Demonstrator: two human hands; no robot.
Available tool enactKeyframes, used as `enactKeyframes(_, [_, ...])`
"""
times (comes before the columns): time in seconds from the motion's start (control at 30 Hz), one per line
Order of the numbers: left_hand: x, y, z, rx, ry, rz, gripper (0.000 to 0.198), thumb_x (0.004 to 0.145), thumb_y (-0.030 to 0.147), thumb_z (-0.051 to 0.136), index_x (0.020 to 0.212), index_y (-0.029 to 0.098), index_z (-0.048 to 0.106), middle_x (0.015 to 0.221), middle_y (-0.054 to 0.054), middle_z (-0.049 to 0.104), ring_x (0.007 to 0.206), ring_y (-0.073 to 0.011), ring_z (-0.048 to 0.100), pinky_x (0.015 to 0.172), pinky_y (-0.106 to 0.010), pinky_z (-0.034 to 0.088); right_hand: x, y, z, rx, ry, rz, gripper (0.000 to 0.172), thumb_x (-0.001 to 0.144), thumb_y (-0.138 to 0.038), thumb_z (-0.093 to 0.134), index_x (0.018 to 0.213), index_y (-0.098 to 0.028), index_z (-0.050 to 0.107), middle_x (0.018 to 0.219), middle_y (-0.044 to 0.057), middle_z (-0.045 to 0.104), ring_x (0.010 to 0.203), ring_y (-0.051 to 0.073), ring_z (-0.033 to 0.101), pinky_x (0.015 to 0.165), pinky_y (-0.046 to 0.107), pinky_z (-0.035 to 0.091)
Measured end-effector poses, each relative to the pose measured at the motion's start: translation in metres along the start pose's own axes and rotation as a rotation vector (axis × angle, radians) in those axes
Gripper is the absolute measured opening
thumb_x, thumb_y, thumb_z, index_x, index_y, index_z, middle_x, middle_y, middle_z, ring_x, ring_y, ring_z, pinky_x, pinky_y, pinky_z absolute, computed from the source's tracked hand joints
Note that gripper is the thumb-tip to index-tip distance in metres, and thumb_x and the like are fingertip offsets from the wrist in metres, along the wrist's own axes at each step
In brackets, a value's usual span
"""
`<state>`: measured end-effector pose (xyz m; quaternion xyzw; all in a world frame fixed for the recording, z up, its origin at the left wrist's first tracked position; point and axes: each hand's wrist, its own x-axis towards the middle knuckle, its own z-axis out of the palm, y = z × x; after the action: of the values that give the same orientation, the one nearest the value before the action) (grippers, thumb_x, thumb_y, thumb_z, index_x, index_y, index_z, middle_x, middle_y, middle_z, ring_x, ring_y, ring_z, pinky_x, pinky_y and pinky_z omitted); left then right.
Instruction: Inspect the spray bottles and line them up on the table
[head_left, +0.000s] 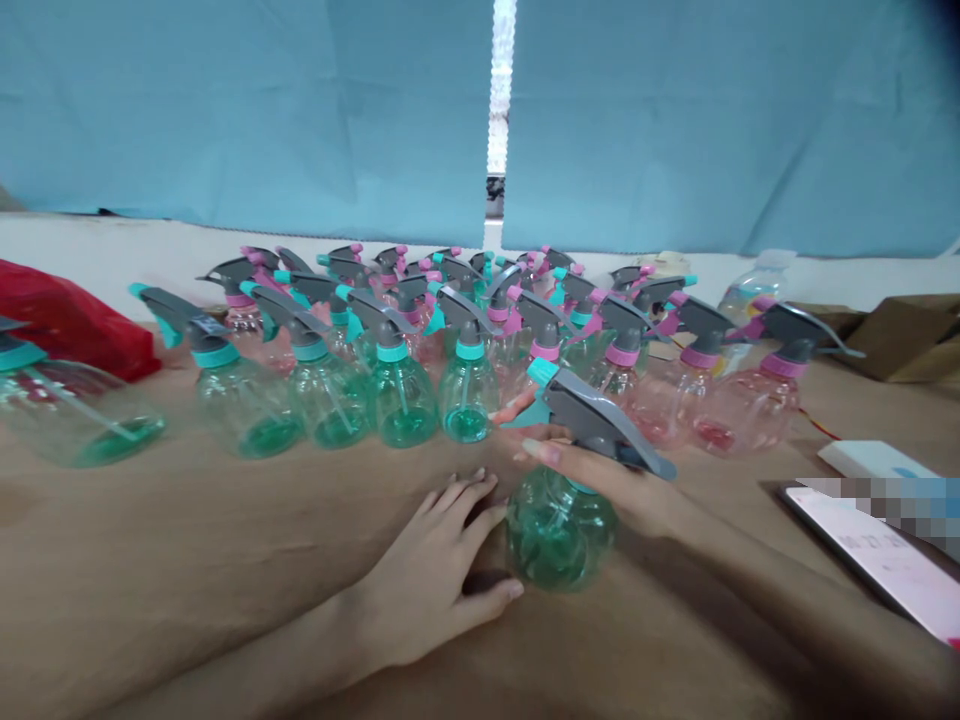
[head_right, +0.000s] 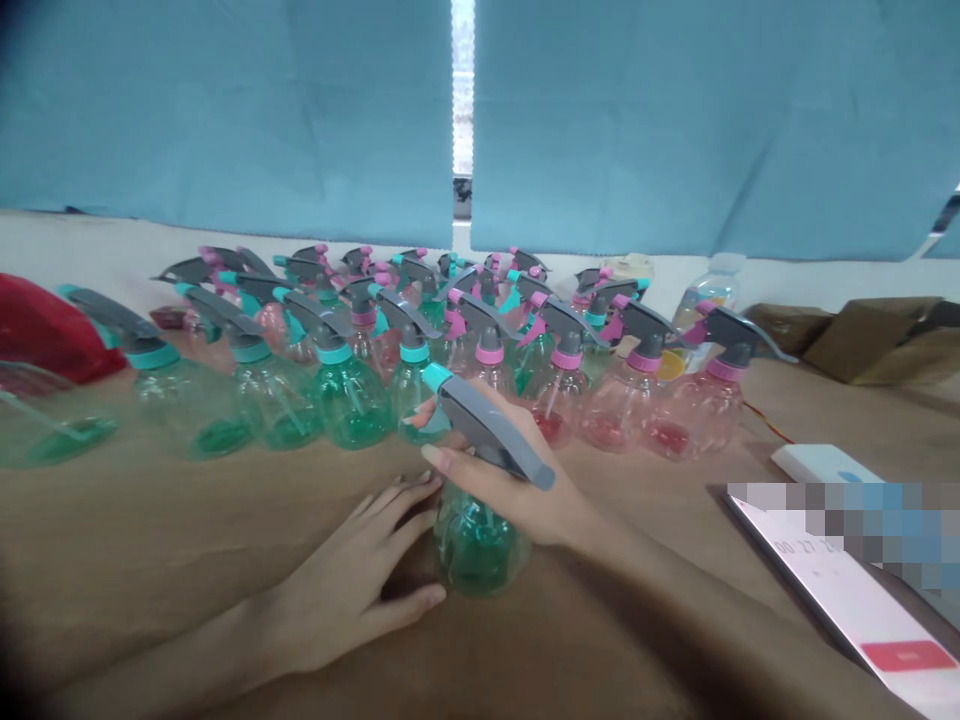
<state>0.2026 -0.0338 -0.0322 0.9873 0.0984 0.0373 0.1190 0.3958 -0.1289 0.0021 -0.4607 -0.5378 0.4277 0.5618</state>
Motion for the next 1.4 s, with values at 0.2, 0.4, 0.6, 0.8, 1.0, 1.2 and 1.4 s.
enactKeyframes(0.2, [-0.001, 0.0, 0.0, -0.015, 0.009, 0.001, 0.058, 0.088, 0.054, 0.05, 0.133, 0.018, 0.044, 0.146, -0.014, 0.033, 0.133, -0.0335, 0.028, 0.104, -0.052, 0.028, 0.002, -0.011, 0.006, -0.073, 0.051, -0.061, 0.024, 0.085, -0.03, 0.058, 0.109, -0.028, 0.057, 0.104, 0.002, 0.062, 0.087, 0.017, 0.062, 0.081, 0.035, 0.052])
enactKeyframes(0.4, [0.0, 0.001, -0.002, -0.028, 0.013, 0.001, 0.058, 0.087, 0.053, 0.051, 0.132, 0.017, 0.044, 0.145, -0.014, 0.034, 0.133, -0.0339, 0.028, 0.104, -0.053, 0.027, 0.005, -0.021, 0.01, -0.19, 0.095, -0.115, 0.019, 0.081, -0.029, 0.063, 0.098, -0.027, 0.056, 0.07, -0.004, 0.063, 0.067, 0.014, 0.063, 0.063, 0.027, 0.052])
enactKeyframes(0.6, [0.0, 0.002, -0.002, -0.01, -0.004, -0.004, 0.06, 0.088, 0.052, 0.05, 0.135, 0.016, 0.042, 0.145, -0.015, 0.033, 0.134, -0.0332, 0.027, 0.104, -0.053, 0.027, 0.006, -0.014, 0.008, -0.203, 0.131, -0.095, 0.012, 0.082, -0.035, 0.061, 0.088, -0.025, 0.058, 0.081, -0.003, 0.066, 0.071, 0.013, 0.064, 0.063, 0.026, 0.052])
enactKeyframes(0.8, [-0.002, 0.0, 0.0, -0.016, 0.018, -0.006, 0.059, 0.087, 0.054, 0.051, 0.134, 0.019, 0.044, 0.146, -0.013, 0.033, 0.133, -0.0329, 0.029, 0.105, -0.051, 0.027, 0.004, -0.022, 0.008, -0.336, 0.176, -0.112, 0.02, 0.081, -0.043, 0.06, 0.079, -0.023, 0.06, 0.071, -0.002, 0.06, 0.068, 0.014, 0.059, 0.062, 0.028, 0.049])
enactKeyframes(1.0, [-0.001, 0.002, -0.001, -0.002, 0.009, -0.004, 0.059, 0.088, 0.054, 0.049, 0.134, 0.018, 0.044, 0.146, -0.014, 0.032, 0.134, -0.0322, 0.028, 0.105, -0.051, 0.027, 0.002, -0.024, 0.008, -0.255, 0.127, -0.076, 0.021, 0.082, -0.043, 0.059, 0.093, -0.026, 0.062, 0.072, -0.002, 0.062, 0.066, 0.015, 0.06, 0.061, 0.029, 0.05])
enactKeyframes(1.2, [-0.001, 0.002, -0.001, 0.003, -0.008, -0.007, 0.061, 0.088, 0.054, 0.049, 0.134, 0.015, 0.043, 0.146, -0.015, 0.032, 0.133, -0.0333, 0.028, 0.105, -0.052, 0.027, -0.001, -0.02, 0.01, -0.128, 0.115, -0.04, 0.023, 0.081, -0.036, 0.061, 0.104, -0.031, 0.059, 0.09, 0.0, 0.066, 0.072, 0.017, 0.063, 0.075, 0.037, 0.052])
enactKeyframes(1.4, [-0.002, 0.0, 0.001, -0.011, 0.021, 0.007, 0.06, 0.088, 0.054, 0.049, 0.135, 0.016, 0.043, 0.144, -0.015, 0.035, 0.132, -0.0334, 0.029, 0.104, -0.051, 0.028, 0.002, -0.023, 0.013, -0.086, 0.114, -0.106, 0.024, 0.08, -0.034, 0.064, 0.102, -0.028, 0.057, 0.107, 0.001, 0.061, 0.078, 0.015, 0.06, 0.082, 0.036, 0.05])
